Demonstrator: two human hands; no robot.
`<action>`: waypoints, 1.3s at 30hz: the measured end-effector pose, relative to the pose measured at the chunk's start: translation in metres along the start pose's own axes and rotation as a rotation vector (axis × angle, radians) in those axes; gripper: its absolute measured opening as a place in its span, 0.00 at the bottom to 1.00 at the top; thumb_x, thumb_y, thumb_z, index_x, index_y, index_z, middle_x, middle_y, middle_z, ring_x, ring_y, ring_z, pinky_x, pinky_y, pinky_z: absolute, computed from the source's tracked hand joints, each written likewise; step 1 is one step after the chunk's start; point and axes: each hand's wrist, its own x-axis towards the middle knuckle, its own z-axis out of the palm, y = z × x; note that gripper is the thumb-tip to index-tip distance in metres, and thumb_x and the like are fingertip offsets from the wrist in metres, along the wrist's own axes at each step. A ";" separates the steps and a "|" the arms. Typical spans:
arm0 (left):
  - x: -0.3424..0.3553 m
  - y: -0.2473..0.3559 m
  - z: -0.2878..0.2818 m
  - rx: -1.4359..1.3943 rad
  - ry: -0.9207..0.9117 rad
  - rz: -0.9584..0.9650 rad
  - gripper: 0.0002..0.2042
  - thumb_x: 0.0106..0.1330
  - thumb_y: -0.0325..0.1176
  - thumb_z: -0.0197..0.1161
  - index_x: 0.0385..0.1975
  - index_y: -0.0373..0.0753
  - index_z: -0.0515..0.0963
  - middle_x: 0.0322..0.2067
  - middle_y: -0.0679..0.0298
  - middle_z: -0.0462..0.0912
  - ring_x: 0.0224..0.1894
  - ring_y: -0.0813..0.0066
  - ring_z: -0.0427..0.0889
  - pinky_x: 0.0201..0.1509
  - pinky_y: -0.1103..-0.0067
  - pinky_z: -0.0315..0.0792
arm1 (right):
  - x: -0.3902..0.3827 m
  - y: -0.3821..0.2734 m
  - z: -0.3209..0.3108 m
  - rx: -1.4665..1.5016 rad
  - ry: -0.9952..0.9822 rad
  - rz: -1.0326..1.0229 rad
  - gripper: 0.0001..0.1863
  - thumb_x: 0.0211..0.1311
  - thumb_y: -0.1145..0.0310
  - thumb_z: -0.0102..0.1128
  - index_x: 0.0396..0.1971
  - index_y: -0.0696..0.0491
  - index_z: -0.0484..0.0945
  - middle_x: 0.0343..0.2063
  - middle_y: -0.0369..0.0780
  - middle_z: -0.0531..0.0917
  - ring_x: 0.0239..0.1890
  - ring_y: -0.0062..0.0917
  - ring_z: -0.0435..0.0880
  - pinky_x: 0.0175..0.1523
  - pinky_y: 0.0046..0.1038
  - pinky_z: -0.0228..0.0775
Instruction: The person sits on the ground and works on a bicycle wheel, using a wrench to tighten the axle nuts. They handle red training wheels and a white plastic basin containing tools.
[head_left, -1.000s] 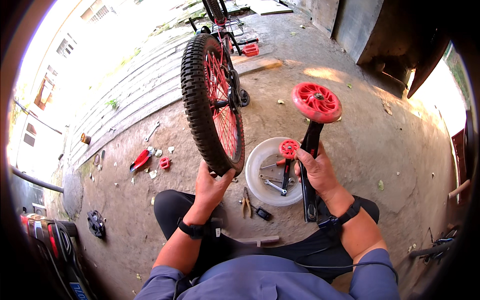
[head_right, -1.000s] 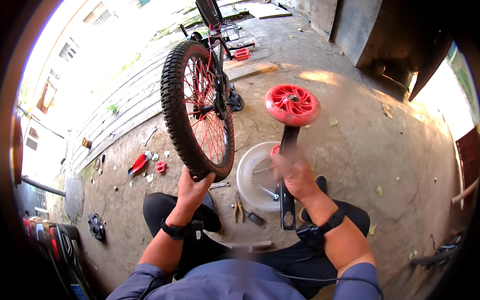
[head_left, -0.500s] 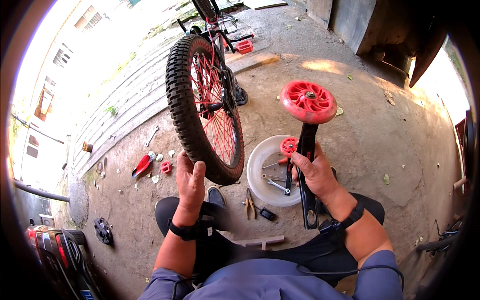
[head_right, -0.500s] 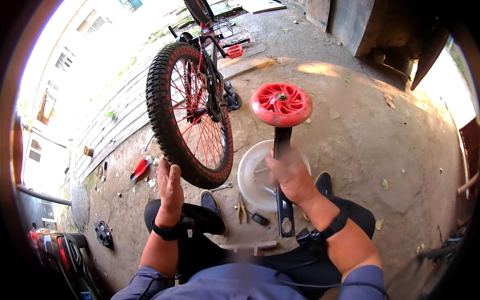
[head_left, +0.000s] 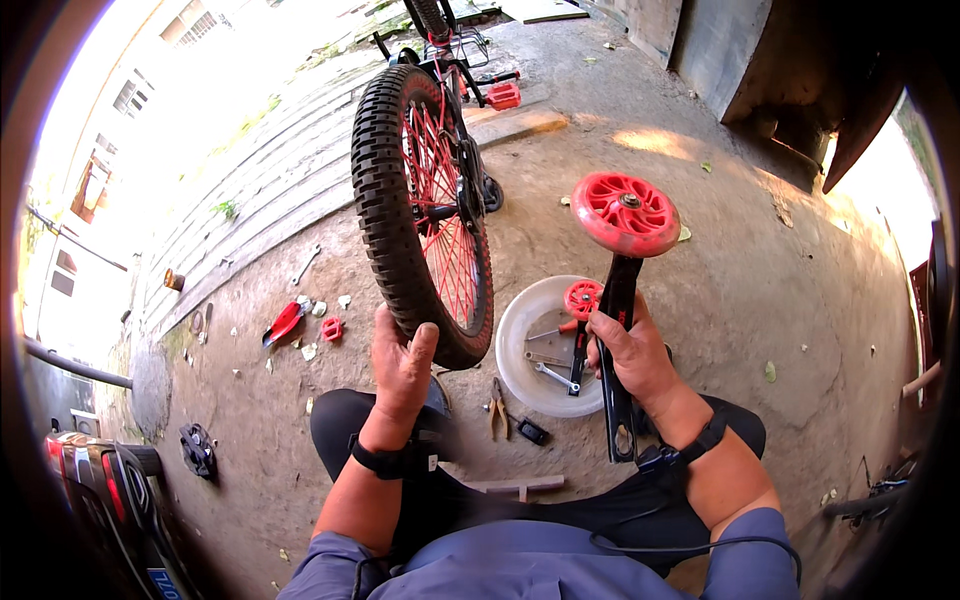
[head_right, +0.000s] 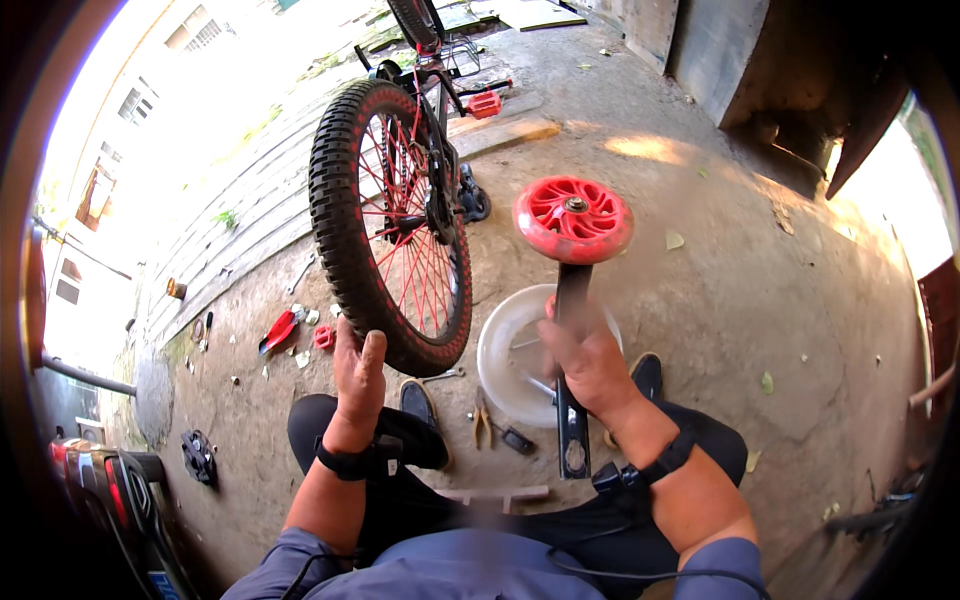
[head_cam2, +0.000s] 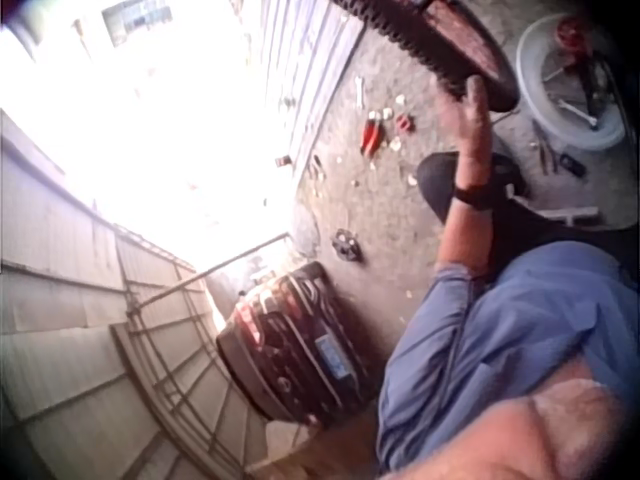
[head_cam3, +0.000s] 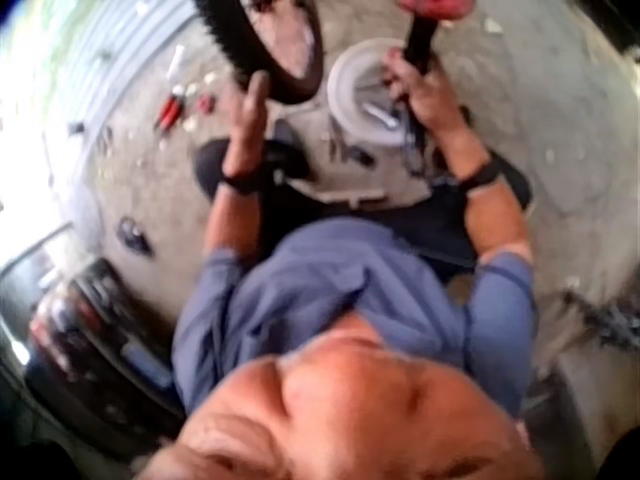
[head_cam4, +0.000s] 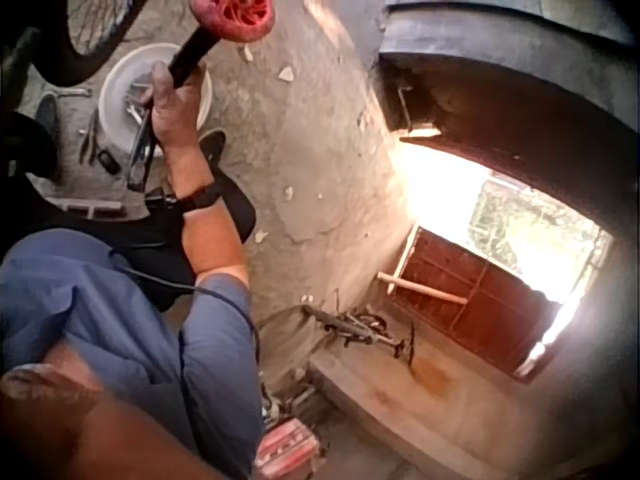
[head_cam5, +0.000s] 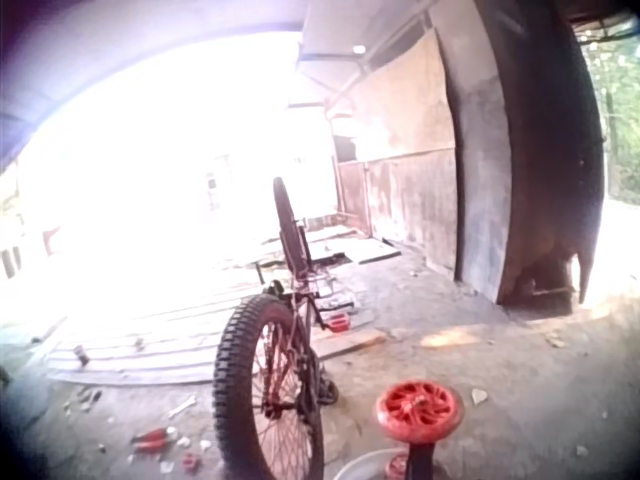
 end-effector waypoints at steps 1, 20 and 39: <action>0.000 0.001 0.001 0.001 -0.003 0.007 0.29 0.68 0.45 0.67 0.59 0.33 0.65 0.48 0.65 0.77 0.48 0.79 0.74 0.56 0.79 0.68 | 0.000 0.001 0.000 -0.006 -0.003 -0.005 0.15 0.67 0.64 0.63 0.46 0.50 0.69 0.20 0.32 0.75 0.18 0.16 0.74 0.24 0.20 0.66; 0.002 0.006 0.003 0.102 0.034 0.008 0.24 0.68 0.39 0.67 0.57 0.33 0.67 0.44 0.64 0.79 0.44 0.79 0.77 0.53 0.79 0.71 | -0.001 0.000 0.000 -0.005 -0.009 0.017 0.17 0.67 0.59 0.64 0.46 0.49 0.69 0.21 0.32 0.74 0.19 0.17 0.75 0.23 0.20 0.68; 0.005 0.009 0.005 0.171 0.065 0.035 0.22 0.68 0.41 0.67 0.53 0.34 0.69 0.42 0.64 0.80 0.42 0.79 0.77 0.49 0.79 0.73 | -0.004 -0.005 0.004 0.026 -0.006 0.022 0.16 0.67 0.59 0.64 0.45 0.49 0.69 0.23 0.31 0.73 0.19 0.16 0.75 0.23 0.20 0.68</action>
